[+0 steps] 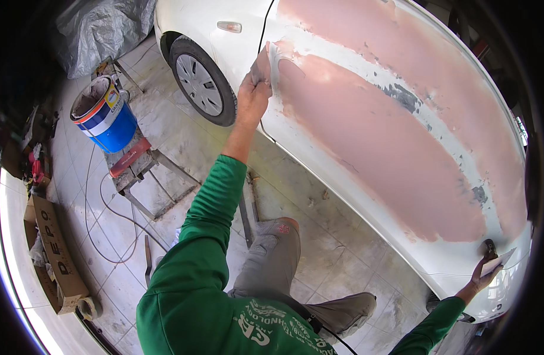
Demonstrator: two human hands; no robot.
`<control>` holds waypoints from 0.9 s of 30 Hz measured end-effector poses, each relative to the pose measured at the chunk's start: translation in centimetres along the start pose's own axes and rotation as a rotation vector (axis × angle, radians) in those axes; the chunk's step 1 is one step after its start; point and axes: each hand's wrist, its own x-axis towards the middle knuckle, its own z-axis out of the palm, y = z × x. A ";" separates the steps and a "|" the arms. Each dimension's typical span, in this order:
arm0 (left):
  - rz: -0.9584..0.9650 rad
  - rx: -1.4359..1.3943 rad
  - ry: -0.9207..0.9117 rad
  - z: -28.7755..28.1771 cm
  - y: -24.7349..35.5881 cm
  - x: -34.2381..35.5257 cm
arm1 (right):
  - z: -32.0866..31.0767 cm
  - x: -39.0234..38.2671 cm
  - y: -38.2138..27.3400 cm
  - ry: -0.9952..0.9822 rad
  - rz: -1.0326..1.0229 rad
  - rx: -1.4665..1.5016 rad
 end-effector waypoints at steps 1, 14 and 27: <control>0.080 0.223 0.033 -0.1 1.0 1.5 | -0.1 -0.6 2.0 0.071 0.019 0.039; 0.048 -0.042 -0.081 -0.5 0.2 -2.3 | 6.6 -3.3 5.2 0.271 -0.139 -0.131; 0.475 0.588 0.024 10.0 1.8 -7.9 | 2.9 -2.0 4.3 0.194 0.005 -0.165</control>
